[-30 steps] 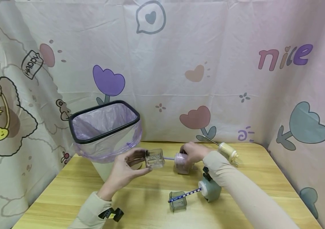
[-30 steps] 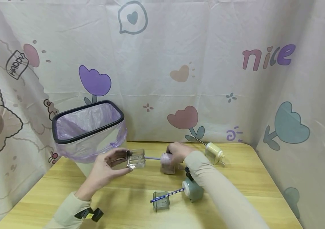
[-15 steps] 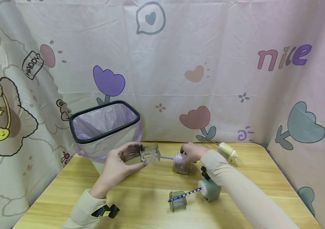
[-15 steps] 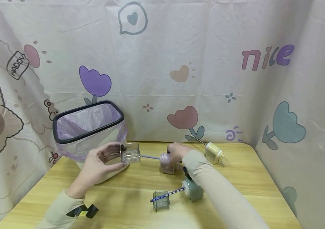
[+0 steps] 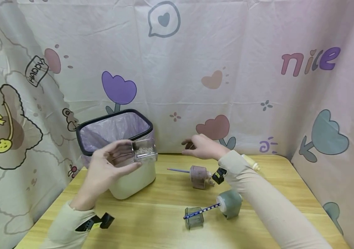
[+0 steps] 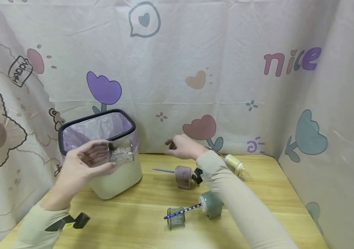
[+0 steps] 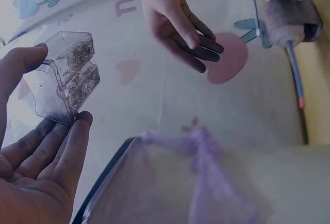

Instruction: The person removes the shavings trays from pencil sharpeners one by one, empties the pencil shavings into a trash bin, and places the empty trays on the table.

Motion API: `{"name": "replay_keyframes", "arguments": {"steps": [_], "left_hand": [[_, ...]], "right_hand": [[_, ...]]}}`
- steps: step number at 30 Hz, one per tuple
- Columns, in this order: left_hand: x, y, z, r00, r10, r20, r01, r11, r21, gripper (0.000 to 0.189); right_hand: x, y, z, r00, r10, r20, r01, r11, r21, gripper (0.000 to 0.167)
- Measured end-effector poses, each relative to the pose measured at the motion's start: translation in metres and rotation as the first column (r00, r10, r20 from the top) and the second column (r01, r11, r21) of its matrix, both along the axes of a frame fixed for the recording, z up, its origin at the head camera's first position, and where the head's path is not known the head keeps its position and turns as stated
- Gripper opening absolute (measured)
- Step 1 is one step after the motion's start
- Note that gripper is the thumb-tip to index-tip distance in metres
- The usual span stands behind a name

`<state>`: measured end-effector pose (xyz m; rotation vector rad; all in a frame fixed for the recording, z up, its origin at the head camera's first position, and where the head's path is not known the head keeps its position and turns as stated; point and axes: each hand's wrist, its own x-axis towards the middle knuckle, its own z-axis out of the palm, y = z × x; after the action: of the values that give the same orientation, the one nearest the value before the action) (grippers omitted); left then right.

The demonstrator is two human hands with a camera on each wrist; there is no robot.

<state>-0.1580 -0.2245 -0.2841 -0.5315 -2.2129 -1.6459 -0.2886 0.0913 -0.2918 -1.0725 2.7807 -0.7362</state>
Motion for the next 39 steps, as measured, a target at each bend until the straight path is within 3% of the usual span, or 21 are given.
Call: {"name": "replay_keyframes", "arguments": {"steps": [6,14,17,24,39], "left_hand": [[0.003,-0.020,0.016,1.000,0.018,0.005,-0.018,0.996,0.084,0.059],[0.000,-0.039,0.025,0.999,0.047,-0.013,-0.045,0.988,0.148,0.058],[-0.002,-0.044,0.027,0.997,0.072,-0.009,-0.069,0.987,0.146,0.057],[-0.010,-0.055,0.032,0.997,0.068,-0.024,-0.063,0.981,0.184,0.054],[-0.023,-0.074,0.035,0.995,0.094,0.030,-0.098,0.979,0.180,0.059]], "right_hand": [[0.006,-0.023,0.020,0.999,0.014,-0.050,-0.016,0.999,-0.043,0.045],[0.011,-0.050,0.032,0.996,0.010,-0.092,-0.018,0.996,-0.088,0.046],[0.012,-0.057,0.035,0.996,-0.010,-0.083,0.000,0.994,-0.112,0.047],[0.011,-0.072,0.038,0.995,-0.058,-0.079,0.044,0.985,-0.166,0.047],[0.008,-0.096,0.034,0.994,-0.089,-0.058,0.074,0.970,-0.233,0.045]]}}
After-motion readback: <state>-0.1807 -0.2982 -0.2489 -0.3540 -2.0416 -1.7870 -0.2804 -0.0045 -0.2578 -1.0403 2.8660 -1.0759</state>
